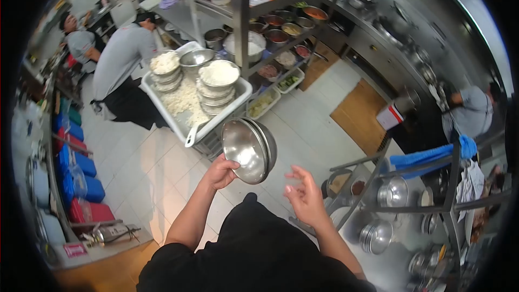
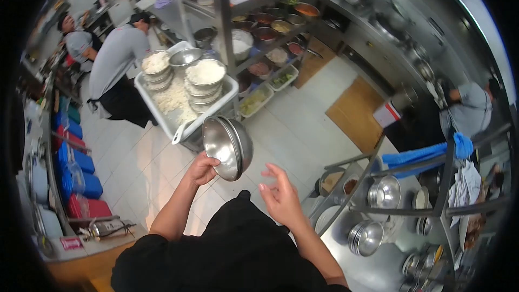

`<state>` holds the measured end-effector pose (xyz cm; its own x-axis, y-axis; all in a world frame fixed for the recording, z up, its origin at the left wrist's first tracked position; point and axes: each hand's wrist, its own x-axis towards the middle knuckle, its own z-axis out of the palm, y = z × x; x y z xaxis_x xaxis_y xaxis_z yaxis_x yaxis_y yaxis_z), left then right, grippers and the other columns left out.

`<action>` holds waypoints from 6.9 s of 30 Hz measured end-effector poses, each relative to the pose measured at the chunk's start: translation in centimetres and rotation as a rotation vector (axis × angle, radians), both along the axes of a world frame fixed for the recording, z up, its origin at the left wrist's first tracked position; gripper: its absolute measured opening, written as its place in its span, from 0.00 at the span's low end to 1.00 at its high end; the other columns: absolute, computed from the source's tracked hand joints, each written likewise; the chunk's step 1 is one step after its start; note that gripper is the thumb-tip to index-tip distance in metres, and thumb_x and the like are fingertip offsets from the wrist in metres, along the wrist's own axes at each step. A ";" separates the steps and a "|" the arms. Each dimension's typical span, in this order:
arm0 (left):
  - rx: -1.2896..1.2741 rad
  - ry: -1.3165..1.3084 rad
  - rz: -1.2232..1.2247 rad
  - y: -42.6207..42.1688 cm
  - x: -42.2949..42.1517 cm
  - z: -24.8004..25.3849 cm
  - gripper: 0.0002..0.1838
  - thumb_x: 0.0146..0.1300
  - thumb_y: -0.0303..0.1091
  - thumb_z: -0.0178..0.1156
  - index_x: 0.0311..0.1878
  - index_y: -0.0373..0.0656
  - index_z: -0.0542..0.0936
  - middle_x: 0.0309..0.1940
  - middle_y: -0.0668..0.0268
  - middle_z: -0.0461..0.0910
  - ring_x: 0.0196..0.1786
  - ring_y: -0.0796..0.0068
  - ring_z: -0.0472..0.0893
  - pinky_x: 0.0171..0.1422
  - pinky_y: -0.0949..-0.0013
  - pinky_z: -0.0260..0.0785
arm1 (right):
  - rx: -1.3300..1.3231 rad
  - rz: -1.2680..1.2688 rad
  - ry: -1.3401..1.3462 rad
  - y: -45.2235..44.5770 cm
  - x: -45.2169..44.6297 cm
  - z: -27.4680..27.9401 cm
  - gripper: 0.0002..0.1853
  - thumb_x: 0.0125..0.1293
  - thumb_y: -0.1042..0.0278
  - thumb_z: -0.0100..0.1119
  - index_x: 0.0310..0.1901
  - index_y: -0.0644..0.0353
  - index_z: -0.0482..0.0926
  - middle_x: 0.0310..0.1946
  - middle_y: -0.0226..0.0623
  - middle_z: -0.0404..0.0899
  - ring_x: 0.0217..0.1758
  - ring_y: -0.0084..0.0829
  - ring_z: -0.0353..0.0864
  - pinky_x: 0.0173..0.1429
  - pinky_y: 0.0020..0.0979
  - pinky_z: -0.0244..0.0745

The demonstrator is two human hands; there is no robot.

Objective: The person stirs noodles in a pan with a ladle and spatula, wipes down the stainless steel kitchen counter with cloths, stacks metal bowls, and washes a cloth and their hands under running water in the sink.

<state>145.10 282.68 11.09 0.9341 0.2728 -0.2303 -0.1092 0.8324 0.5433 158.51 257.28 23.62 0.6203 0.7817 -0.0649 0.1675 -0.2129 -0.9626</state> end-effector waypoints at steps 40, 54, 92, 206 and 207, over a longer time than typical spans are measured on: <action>0.329 0.533 0.022 -6.6 3.0 -6.8 0.20 0.64 0.24 0.62 0.60 0.39 0.76 0.51 0.61 0.82 0.52 0.63 0.83 0.52 0.52 0.80 | 0.284 -1.675 -0.162 -44.6 10.4 -3.3 0.07 0.66 0.67 0.56 0.38 0.59 0.71 0.26 0.34 0.73 0.20 0.30 0.78 0.16 0.30 0.74; 0.362 0.361 0.030 -12.8 4.7 -1.2 0.11 0.69 0.28 0.60 0.52 0.39 0.80 0.40 0.64 0.85 0.38 0.76 0.84 0.40 0.68 0.78 | -0.114 -0.504 -0.411 -14.1 0.9 0.0 0.18 0.66 0.66 0.65 0.54 0.61 0.76 0.49 0.41 0.80 0.38 0.30 0.83 0.41 0.31 0.78; 0.794 -0.045 -0.025 -12.0 1.7 2.4 0.61 0.49 0.22 0.73 0.83 0.49 0.45 0.78 0.61 0.56 0.74 0.64 0.65 0.70 0.57 0.67 | 0.125 -0.200 -0.090 -9.1 3.1 -4.9 0.18 0.67 0.85 0.55 0.25 0.54 0.59 0.71 0.59 0.66 0.60 0.27 0.79 0.31 0.22 0.78; 0.431 0.535 0.601 33.2 11.5 10.0 0.32 0.70 0.52 0.48 0.66 0.33 0.65 0.55 0.43 0.73 0.42 0.48 0.84 0.39 0.52 0.82 | -0.620 -0.583 -0.540 -14.9 -4.5 -10.6 0.13 0.60 0.72 0.63 0.47 0.60 0.82 0.42 0.42 0.85 0.29 0.37 0.84 0.42 0.39 0.78; 0.415 0.529 0.725 32.3 12.5 9.2 0.33 0.70 0.52 0.51 0.68 0.36 0.63 0.58 0.44 0.71 0.44 0.48 0.83 0.40 0.51 0.81 | -0.634 -0.604 -0.537 -14.7 -4.9 -10.4 0.13 0.60 0.72 0.63 0.47 0.60 0.82 0.42 0.42 0.85 0.29 0.37 0.84 0.42 0.39 0.78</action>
